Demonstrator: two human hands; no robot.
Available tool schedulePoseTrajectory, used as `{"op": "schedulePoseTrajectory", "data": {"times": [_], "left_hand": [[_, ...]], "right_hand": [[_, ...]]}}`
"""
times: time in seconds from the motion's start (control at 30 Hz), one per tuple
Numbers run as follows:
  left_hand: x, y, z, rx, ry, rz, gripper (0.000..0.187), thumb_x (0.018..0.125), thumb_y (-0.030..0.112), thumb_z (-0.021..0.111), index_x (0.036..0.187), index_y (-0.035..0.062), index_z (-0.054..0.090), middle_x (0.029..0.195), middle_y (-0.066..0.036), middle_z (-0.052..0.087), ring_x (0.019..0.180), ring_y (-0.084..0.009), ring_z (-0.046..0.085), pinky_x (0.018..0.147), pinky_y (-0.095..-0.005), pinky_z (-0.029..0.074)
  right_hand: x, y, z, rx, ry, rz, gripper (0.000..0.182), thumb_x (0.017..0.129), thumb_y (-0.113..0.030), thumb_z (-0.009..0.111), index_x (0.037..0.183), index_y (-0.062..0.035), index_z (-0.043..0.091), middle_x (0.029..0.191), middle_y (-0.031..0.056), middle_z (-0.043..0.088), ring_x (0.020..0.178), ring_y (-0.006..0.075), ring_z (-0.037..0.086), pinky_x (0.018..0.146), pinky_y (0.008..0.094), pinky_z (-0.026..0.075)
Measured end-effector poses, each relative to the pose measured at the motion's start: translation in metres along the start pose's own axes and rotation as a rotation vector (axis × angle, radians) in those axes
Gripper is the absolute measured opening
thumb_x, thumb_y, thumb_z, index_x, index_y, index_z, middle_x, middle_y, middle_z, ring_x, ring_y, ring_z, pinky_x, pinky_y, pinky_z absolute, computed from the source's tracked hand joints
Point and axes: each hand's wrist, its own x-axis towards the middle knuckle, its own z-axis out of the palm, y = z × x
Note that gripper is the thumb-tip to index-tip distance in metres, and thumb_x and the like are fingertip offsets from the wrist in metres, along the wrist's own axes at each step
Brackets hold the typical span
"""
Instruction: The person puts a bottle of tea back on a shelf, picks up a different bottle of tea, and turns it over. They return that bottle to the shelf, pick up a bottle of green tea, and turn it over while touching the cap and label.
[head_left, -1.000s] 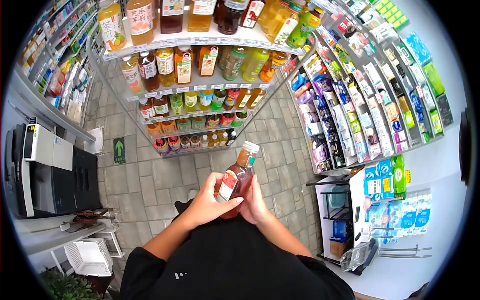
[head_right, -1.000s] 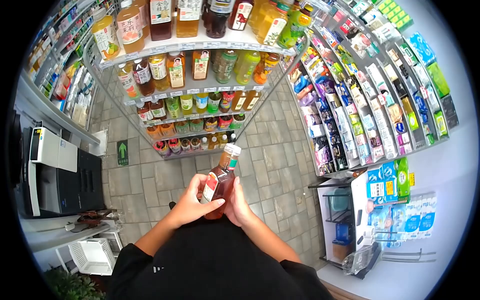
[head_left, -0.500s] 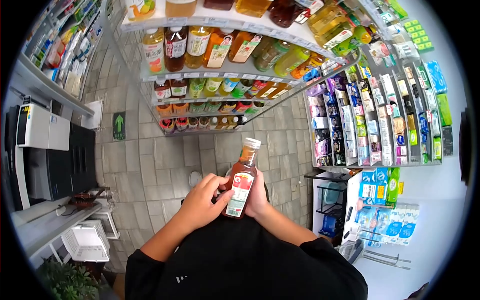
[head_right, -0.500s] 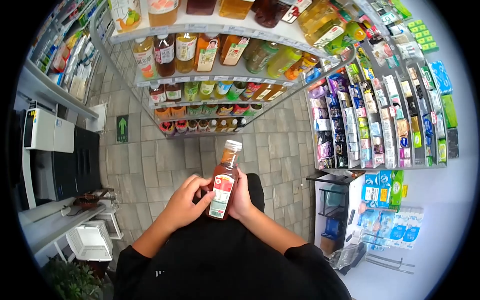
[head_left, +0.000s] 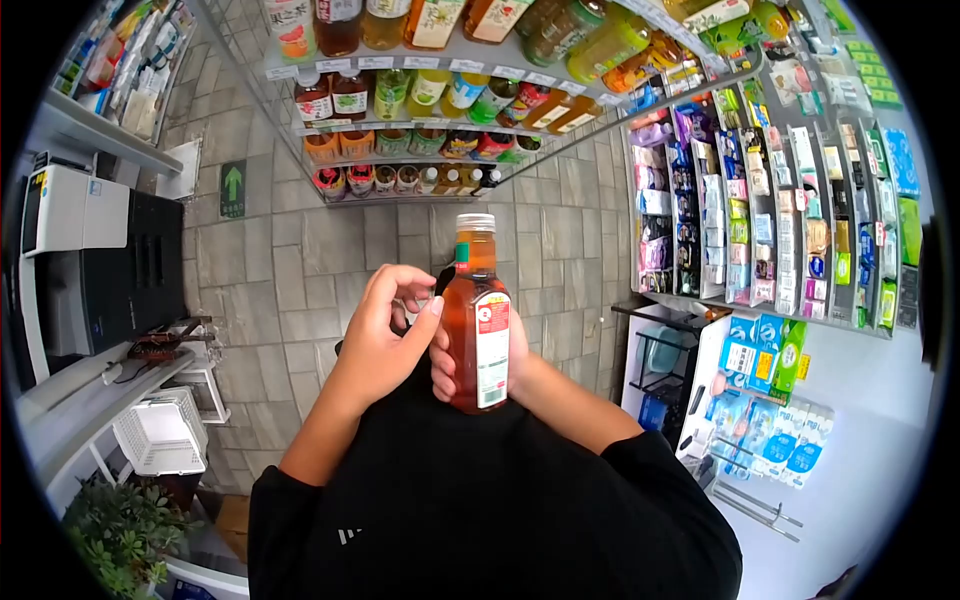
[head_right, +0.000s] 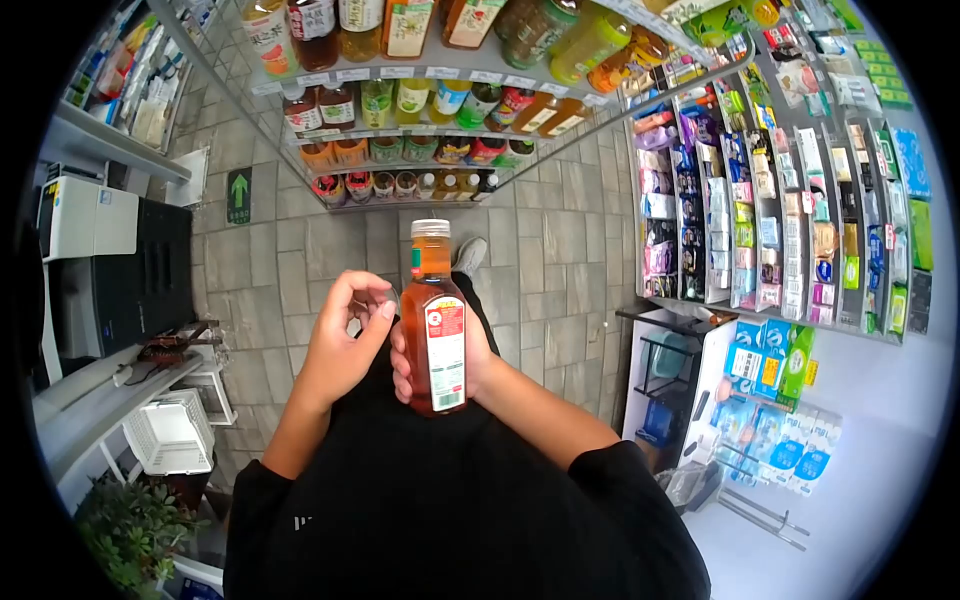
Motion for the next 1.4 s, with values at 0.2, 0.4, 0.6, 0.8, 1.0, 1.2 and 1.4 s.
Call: {"op": "schedulePoseTrajectory", "data": {"times": [0.2, 0.4, 0.6, 0.8, 1.0, 1.2, 1.4], "left_hand": [[0.008, -0.011, 0.025, -0.172, -0.174, -0.057, 0.03, 0.103, 0.014, 0.061, 0.13, 0.0034, 0.056, 0.117, -0.004, 0.062, 0.108, -0.0134, 0.058, 0.092, -0.0303, 0.046], [0.019, -0.007, 0.041, -0.418, -0.467, -0.057, 0.05, 0.105, 0.014, 0.052, 0.15, -0.0069, 0.042, 0.147, -0.019, 0.056, 0.14, -0.0266, 0.051, 0.118, -0.0419, 0.037], [0.019, -0.001, 0.068, -0.485, -0.507, -0.081, 0.052, 0.105, 0.018, 0.055, 0.148, -0.0079, 0.042, 0.137, -0.025, 0.062, 0.129, -0.0295, 0.06, 0.112, -0.0437, 0.045], [0.007, 0.002, 0.076, -0.607, -0.37, -0.13, 0.061, 0.102, 0.025, 0.066, 0.144, -0.0114, 0.043, 0.128, -0.03, 0.066, 0.12, -0.0349, 0.067, 0.102, -0.0451, 0.055], [-0.001, 0.001, 0.071, -0.461, -0.251, -0.008, 0.06, 0.1, 0.02, 0.069, 0.144, -0.0117, 0.043, 0.127, -0.026, 0.066, 0.121, -0.0344, 0.067, 0.104, -0.0448, 0.053], [-0.003, 0.02, 0.073, -0.43, -0.021, 0.051, 0.05, 0.091, 0.01, 0.08, 0.133, -0.0044, 0.056, 0.117, -0.008, 0.07, 0.106, -0.0138, 0.067, 0.096, -0.0319, 0.052], [0.004, 0.025, 0.071, -0.195, 0.035, 0.084, 0.046, 0.087, 0.013, 0.084, 0.125, 0.0002, 0.062, 0.102, -0.001, 0.069, 0.094, -0.009, 0.065, 0.086, -0.0279, 0.053]], "right_hand": [[-0.022, 0.009, -0.025, 0.056, -0.378, 0.181, 0.084, 0.091, -0.079, 0.039, 0.096, 0.0026, 0.06, 0.081, 0.0223, 0.067, 0.073, 0.0409, 0.07, 0.071, 0.0496, 0.055], [-0.023, 0.016, -0.051, 0.065, -0.648, 0.187, 0.079, 0.093, -0.071, 0.044, 0.095, 0.0052, 0.061, 0.082, 0.0234, 0.067, 0.073, 0.0402, 0.071, 0.07, 0.0475, 0.057], [-0.038, 0.018, -0.067, 0.086, -0.584, 0.115, 0.077, 0.093, -0.066, 0.048, 0.1, 0.0097, 0.063, 0.089, 0.0293, 0.069, 0.082, 0.0471, 0.073, 0.077, 0.0502, 0.06], [-0.053, 0.012, -0.055, -0.078, -0.184, -0.119, 0.072, 0.103, -0.06, 0.038, 0.13, 0.0038, 0.058, 0.122, 0.03, 0.065, 0.099, 0.0475, 0.071, 0.075, 0.0679, 0.06], [-0.06, 0.006, -0.054, -0.076, -0.114, -0.331, 0.043, 0.109, -0.028, 0.048, 0.143, -0.0017, 0.05, 0.126, 0.0161, 0.068, 0.113, 0.0274, 0.069, 0.092, 0.0482, 0.061], [-0.057, 0.008, -0.057, -0.248, -0.17, -0.505, 0.05, 0.113, -0.037, 0.033, 0.14, -0.0022, 0.057, 0.138, 0.0116, 0.065, 0.123, 0.0211, 0.064, 0.108, 0.0385, 0.048], [-0.06, 0.013, -0.026, -0.592, 0.171, -0.496, 0.059, 0.112, -0.047, 0.03, 0.152, -0.0043, 0.043, 0.145, 0.0124, 0.058, 0.133, 0.0233, 0.057, 0.115, 0.0412, 0.043]]}}
